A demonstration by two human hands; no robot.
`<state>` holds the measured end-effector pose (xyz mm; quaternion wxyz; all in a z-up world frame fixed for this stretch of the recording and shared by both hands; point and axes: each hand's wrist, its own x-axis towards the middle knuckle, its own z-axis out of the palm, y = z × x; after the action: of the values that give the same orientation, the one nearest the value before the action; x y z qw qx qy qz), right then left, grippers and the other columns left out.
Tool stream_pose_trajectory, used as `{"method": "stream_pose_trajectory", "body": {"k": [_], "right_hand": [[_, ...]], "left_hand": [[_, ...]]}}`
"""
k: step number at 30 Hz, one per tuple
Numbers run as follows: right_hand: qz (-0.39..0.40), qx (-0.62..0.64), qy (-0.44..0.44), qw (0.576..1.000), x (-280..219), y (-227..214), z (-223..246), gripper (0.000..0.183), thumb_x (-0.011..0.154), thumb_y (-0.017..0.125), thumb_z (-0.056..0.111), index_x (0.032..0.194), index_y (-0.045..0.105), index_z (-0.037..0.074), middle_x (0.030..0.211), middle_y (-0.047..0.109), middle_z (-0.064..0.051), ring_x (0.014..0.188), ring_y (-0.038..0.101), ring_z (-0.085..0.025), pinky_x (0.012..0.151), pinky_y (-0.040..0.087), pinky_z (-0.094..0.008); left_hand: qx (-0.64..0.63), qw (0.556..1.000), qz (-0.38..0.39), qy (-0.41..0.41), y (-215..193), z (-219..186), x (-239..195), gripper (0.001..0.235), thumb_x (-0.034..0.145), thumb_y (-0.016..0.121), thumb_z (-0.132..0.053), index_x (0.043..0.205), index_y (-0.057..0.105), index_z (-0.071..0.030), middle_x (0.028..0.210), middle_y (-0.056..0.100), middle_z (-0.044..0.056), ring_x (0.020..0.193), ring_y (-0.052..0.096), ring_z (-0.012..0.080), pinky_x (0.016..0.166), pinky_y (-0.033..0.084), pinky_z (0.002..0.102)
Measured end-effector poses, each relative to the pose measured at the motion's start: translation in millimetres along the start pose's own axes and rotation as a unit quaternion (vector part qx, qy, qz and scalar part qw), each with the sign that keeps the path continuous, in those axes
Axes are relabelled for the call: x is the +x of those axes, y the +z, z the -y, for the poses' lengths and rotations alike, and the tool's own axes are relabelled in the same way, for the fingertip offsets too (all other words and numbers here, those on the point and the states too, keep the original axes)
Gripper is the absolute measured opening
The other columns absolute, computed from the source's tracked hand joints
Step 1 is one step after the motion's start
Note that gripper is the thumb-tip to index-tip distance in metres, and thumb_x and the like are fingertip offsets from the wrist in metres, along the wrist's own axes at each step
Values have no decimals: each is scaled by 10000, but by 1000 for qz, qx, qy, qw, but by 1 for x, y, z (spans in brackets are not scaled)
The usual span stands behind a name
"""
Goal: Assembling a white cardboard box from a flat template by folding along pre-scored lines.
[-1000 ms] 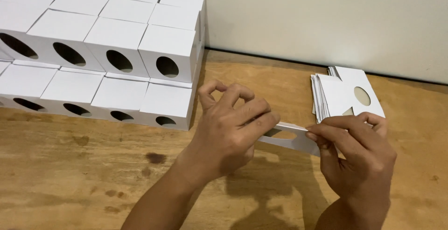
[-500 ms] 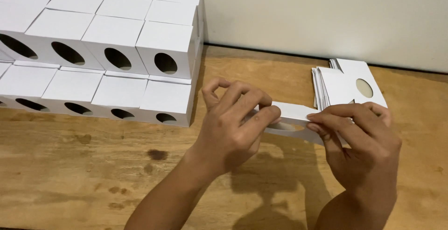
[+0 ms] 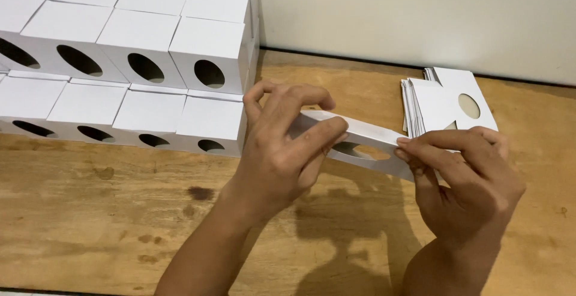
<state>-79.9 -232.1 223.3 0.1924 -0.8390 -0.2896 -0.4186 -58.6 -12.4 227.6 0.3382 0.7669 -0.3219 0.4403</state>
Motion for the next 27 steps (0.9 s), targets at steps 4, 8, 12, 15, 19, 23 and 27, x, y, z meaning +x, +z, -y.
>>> {"method": "stream_pose_trajectory", "body": {"k": [4,8,12,15,19,23,27], "right_hand": [[27,-7,-10,1000,1,5,-4,77,901,781,38,936,721,70,925,661,-96,755,596,-208,813,384,-366],[18,-3,-5,1000,7,7,-4,70,915,749,-40,938,702,4,893,633,-114,796,598,-229,750,442,-353],[-16,27,71,997,8,-4,-7,48,987,668,-141,954,638,-125,902,628,-219,806,558,-318,725,437,-370],[-70,54,196,977,-10,-8,-20,160,1093,713,-40,1092,582,-133,993,588,-202,836,634,-279,683,493,-314],[-126,168,274,939,-11,-8,-25,236,1067,697,18,1148,496,-76,1090,551,-186,906,594,-233,741,538,-281],[-105,232,322,912,-1,-6,-22,253,985,657,132,1089,482,-18,1093,584,-149,818,593,-195,706,616,-321],[-8,213,373,903,10,-5,-20,164,922,667,41,1017,564,-45,881,616,-116,755,670,-195,698,627,-295]], "left_hand": [[-9,1000,-22,18,4,1,-2,233,795,516,144,858,594,-67,957,560,99,814,513,262,755,313,416],[6,1000,-19,1,10,5,-7,170,865,671,-13,998,606,-98,1132,490,181,1023,511,301,838,357,445],[15,995,-85,-56,13,7,-12,389,900,782,-173,1177,513,-124,1309,380,192,1259,455,343,1086,388,476],[-37,986,-134,-92,14,8,-12,447,932,704,-171,1261,407,-116,1326,296,175,1309,381,341,1131,448,495],[-71,980,-80,-166,14,12,-8,560,945,635,-239,1334,281,-45,1357,311,202,1339,367,369,1171,376,498],[-192,940,21,-281,13,16,-5,371,954,454,-341,1178,432,-47,981,544,64,902,493,187,755,444,308],[-231,930,-8,-285,7,17,-5,289,967,474,-277,1085,607,-49,778,548,-30,646,427,85,560,350,222]]}}
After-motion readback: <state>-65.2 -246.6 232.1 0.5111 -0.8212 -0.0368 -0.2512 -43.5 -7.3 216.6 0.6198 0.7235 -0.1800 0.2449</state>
